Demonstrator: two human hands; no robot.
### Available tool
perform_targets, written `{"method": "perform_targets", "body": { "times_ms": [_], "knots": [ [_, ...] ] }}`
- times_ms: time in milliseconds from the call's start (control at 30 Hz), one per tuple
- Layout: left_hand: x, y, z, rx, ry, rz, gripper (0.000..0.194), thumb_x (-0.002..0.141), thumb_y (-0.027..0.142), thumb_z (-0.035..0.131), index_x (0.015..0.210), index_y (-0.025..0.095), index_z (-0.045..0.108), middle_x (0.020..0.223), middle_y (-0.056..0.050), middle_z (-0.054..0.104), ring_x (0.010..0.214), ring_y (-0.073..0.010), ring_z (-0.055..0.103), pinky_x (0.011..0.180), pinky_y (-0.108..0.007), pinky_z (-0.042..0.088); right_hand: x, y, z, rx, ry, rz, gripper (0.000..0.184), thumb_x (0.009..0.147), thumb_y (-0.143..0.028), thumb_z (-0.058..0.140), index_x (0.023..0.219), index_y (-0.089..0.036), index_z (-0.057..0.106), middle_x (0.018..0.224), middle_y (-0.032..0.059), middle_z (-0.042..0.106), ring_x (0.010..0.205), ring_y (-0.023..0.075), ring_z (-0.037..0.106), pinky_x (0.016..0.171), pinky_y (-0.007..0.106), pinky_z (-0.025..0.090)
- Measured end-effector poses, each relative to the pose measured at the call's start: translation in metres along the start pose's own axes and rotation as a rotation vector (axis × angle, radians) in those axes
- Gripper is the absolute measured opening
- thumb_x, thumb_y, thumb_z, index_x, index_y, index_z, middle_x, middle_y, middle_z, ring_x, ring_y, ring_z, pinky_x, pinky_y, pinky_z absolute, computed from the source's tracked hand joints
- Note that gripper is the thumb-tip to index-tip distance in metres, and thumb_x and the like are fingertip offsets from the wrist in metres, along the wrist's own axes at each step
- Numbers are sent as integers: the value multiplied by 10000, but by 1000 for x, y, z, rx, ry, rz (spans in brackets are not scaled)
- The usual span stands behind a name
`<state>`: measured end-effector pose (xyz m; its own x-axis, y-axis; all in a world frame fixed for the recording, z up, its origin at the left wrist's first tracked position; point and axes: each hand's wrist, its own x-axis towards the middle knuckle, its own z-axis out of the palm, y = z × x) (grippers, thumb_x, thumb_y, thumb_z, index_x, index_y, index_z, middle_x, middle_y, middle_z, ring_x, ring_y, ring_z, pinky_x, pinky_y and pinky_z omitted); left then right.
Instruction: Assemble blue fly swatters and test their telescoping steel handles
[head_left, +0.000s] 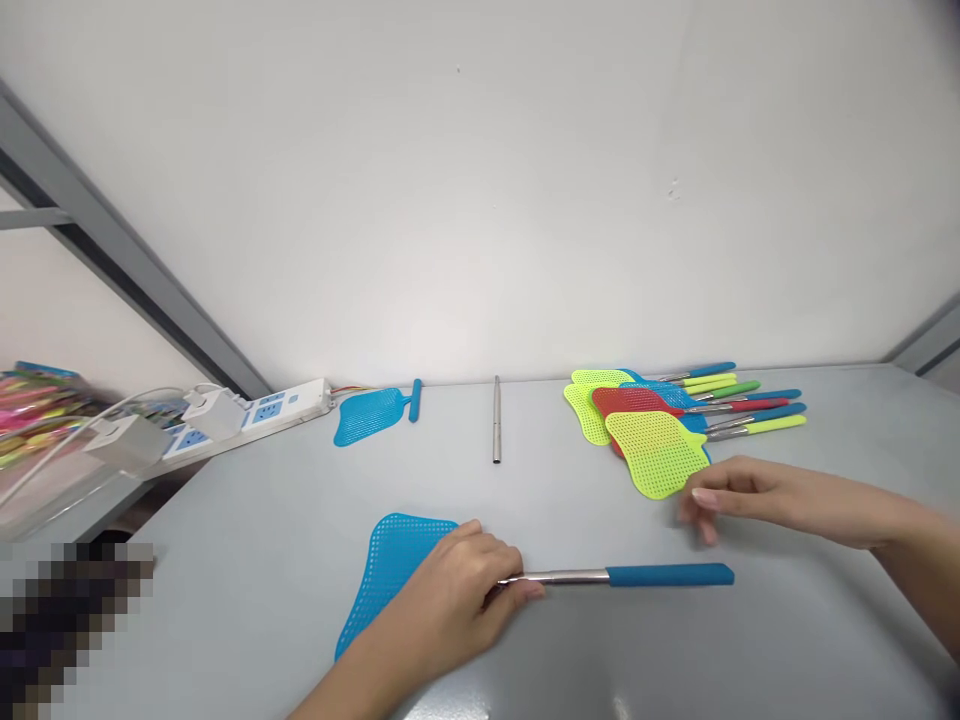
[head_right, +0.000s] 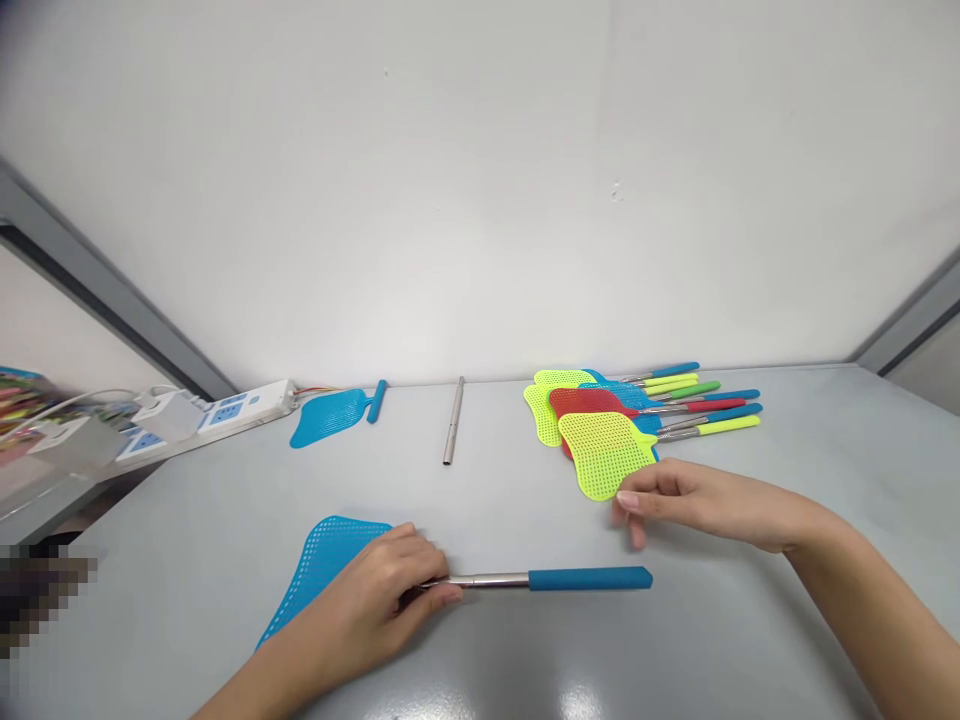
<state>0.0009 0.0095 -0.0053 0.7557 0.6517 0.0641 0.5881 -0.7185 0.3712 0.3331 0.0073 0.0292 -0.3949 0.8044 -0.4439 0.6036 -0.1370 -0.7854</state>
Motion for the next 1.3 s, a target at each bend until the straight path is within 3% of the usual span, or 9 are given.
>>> {"method": "perform_targets", "body": {
  "times_ms": [333, 500, 700, 867, 1000, 1300],
  "knots": [
    [1, -3, 1, 29, -20, -34, 332, 885, 346, 374, 612, 166, 435, 586, 23, 512, 588, -114, 417, 588, -247, 302, 10, 1, -1, 29, 157, -33, 350, 852, -466, 407, 775, -218, 641, 1008, 34, 590, 1057, 256, 432, 968, 387, 246],
    [0, -1, 2, 21, -16, -22, 323, 884, 323, 378, 606, 165, 426, 577, 26, 503, 578, -110, 408, 596, -247, 303, 7, -2, 0, 95, 203, -47, 375, 851, -502, 383, 786, -224, 627, 1009, 30, 582, 1036, 251, 444, 945, 372, 268],
    [1, -2, 2, 18, -26, -30, 336, 886, 337, 370, 603, 163, 422, 572, 29, 499, 560, -101, 406, 609, -251, 302, 11, -3, 0, 95, 445, -54, 386, 813, -547, 417, 746, -234, 633, 967, 11, 607, 1071, 254, 426, 954, 336, 226],
    [2, -2, 1, 18, -77, -50, 363, 893, 373, 337, 604, 161, 399, 579, 28, 502, 566, -101, 397, 612, -251, 299, 23, 4, 3, 150, 528, -24, 394, 761, -572, 469, 685, -226, 644, 871, 18, 627, 997, 256, 476, 942, 388, 245],
    [2, -1, 0, 14, -88, -72, 370, 892, 388, 329, 606, 163, 395, 594, 22, 508, 595, -111, 411, 607, -249, 295, 32, 15, 1, 235, 652, 3, 390, 733, -561, 518, 658, -206, 662, 937, 35, 624, 1040, 263, 462, 955, 398, 254],
    [-1, 0, 2, 14, -82, -62, 356, 889, 378, 344, 608, 165, 396, 590, 27, 509, 587, -106, 409, 623, -254, 297, 37, 17, 4, 304, 614, 36, 420, 705, -557, 542, 628, -155, 633, 834, 74, 628, 931, 235, 524, 875, 330, 363]
  ]
}}
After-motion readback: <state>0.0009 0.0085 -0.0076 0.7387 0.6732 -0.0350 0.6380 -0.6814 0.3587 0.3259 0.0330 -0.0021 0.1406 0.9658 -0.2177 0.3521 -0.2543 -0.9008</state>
